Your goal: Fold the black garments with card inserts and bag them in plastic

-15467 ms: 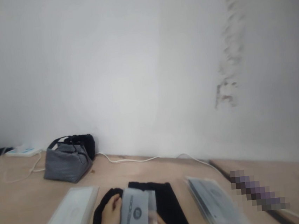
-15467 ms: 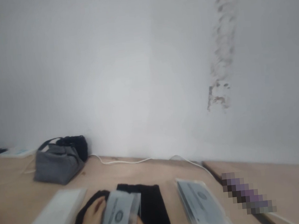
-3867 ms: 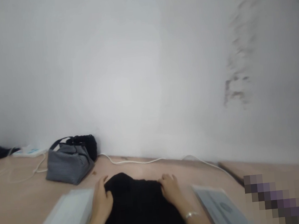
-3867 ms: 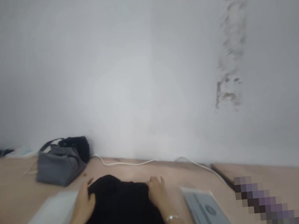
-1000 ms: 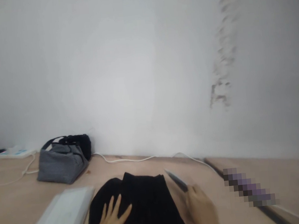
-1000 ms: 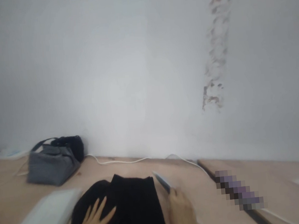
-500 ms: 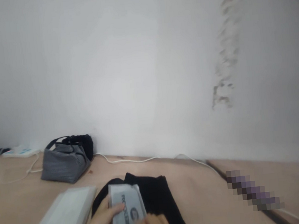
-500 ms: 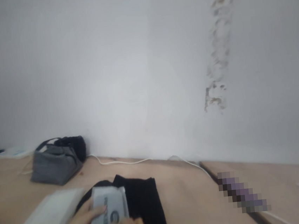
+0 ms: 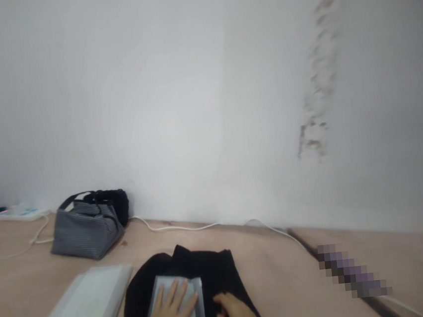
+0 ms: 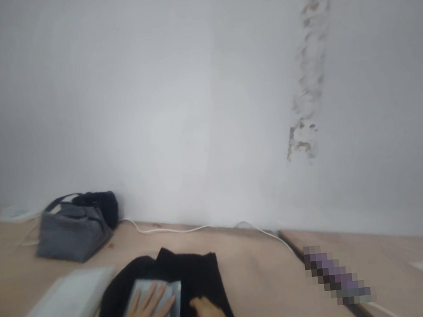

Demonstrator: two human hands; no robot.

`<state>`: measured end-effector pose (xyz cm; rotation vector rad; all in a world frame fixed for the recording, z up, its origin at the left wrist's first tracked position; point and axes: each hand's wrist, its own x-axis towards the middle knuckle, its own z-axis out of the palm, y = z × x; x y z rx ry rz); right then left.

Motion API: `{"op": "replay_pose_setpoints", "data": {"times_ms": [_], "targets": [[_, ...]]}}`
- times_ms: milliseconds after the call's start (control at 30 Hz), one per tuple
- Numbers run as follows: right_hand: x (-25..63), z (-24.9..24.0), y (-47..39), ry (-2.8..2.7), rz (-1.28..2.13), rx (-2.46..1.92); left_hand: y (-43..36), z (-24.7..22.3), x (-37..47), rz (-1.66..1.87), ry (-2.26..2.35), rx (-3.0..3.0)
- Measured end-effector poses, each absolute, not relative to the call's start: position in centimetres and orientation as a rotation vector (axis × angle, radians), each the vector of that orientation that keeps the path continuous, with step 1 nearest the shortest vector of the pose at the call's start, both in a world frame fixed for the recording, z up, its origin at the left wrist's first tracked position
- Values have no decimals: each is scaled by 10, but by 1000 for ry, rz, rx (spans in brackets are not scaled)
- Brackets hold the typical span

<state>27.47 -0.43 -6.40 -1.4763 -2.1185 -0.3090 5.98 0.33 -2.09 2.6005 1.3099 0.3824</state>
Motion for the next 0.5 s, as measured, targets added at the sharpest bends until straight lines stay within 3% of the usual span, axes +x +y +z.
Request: {"op": "replay_pose_setpoints", "data": {"times_ms": [200, 333, 500], "targets": [[251, -24, 32, -2341, -747, -1333, 6, -31, 57, 382, 1338, 2561], [244, -37, 55, -2429, -1032, -1020, 9, -38, 58, 359, 1368, 2561], [250, -51, 71, -2409, -1147, -713, 12, -44, 60, 381, 1449, 2556]]}}
